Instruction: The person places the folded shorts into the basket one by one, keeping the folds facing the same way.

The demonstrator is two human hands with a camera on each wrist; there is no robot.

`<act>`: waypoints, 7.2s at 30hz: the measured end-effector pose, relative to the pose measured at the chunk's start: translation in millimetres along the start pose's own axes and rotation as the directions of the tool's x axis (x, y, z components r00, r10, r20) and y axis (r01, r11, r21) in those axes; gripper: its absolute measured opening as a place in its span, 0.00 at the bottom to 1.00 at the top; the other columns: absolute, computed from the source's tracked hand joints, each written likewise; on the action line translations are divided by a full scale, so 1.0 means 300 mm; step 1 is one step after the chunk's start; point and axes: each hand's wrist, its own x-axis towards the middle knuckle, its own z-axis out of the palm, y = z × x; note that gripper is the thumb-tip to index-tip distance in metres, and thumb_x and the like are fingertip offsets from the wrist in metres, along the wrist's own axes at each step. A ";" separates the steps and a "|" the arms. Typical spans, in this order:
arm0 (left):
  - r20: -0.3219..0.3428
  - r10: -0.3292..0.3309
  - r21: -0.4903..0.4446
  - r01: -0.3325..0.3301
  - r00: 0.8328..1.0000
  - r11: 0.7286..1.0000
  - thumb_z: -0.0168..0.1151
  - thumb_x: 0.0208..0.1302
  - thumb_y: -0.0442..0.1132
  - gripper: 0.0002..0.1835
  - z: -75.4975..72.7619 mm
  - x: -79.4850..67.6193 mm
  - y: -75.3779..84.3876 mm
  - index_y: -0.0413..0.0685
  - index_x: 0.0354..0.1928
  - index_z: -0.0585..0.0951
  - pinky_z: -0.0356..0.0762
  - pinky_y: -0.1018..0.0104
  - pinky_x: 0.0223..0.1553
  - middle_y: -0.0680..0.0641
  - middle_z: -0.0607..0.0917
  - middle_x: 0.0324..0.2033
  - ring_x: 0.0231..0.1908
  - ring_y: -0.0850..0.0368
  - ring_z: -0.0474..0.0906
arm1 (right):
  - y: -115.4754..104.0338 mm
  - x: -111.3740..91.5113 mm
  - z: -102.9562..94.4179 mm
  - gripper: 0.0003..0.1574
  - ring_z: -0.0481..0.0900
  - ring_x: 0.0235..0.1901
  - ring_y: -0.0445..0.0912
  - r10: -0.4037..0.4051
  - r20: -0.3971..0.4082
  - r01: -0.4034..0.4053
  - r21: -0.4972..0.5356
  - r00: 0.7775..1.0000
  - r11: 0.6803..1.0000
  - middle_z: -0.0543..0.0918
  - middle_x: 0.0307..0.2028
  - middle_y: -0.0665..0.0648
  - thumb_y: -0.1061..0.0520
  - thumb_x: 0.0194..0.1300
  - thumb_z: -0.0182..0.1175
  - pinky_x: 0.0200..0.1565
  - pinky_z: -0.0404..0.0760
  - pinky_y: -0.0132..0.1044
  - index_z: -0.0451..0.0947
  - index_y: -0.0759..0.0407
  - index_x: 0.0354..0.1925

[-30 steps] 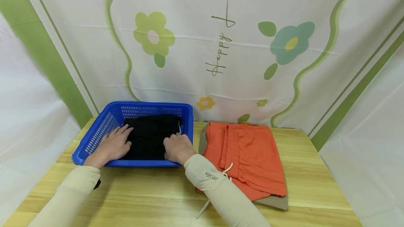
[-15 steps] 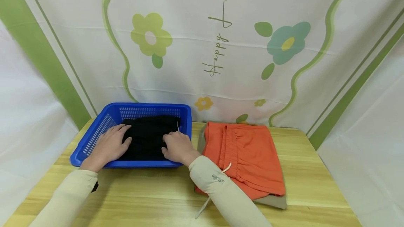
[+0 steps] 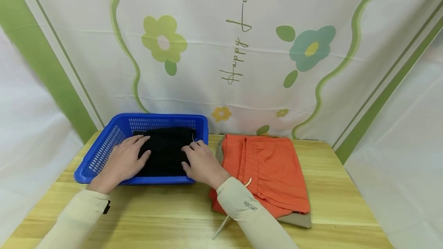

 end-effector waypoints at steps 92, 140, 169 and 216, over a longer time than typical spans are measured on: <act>0.084 0.376 -0.277 -0.340 0.923 0.899 0.60 0.74 0.49 0.34 0.259 -0.006 0.705 0.38 0.74 0.65 0.72 0.49 0.64 0.37 0.71 0.68 0.66 0.43 0.71 | 0.444 -0.552 -0.145 0.40 0.66 0.64 0.70 0.376 -0.194 -0.372 0.058 0.906 0.926 0.72 0.63 0.73 0.51 0.69 0.68 0.59 0.66 0.71 0.66 0.69 0.69; 0.315 -0.080 -0.657 0.278 0.946 0.701 0.58 0.74 0.48 0.42 0.419 0.043 0.692 0.36 0.79 0.52 0.61 0.36 0.67 0.29 0.58 0.74 0.72 0.32 0.56 | 0.727 -0.725 -0.105 0.41 0.81 0.36 0.58 0.665 0.028 -0.663 0.127 0.746 0.738 0.81 0.40 0.74 0.50 0.71 0.61 0.38 0.80 0.54 0.65 0.87 0.60; 0.363 -0.135 -0.755 0.376 0.922 0.537 0.46 0.80 0.48 0.35 0.435 0.057 0.674 0.34 0.78 0.53 0.59 0.38 0.68 0.29 0.60 0.70 0.71 0.35 0.58 | 0.711 -0.742 -0.137 0.27 0.79 0.28 0.48 0.702 0.272 -0.699 0.568 0.658 0.435 0.78 0.32 0.58 0.49 0.81 0.49 0.30 0.80 0.40 0.68 0.76 0.52; 0.326 -0.180 -0.702 0.365 0.928 0.612 0.50 0.79 0.50 0.37 0.408 0.026 0.705 0.35 0.78 0.55 0.61 0.36 0.66 0.29 0.60 0.70 0.70 0.33 0.59 | 0.676 -0.710 -0.214 0.23 0.86 0.34 0.44 0.417 0.392 -0.501 0.844 0.820 0.191 0.84 0.36 0.57 0.59 0.76 0.57 0.37 0.86 0.37 0.62 0.76 0.56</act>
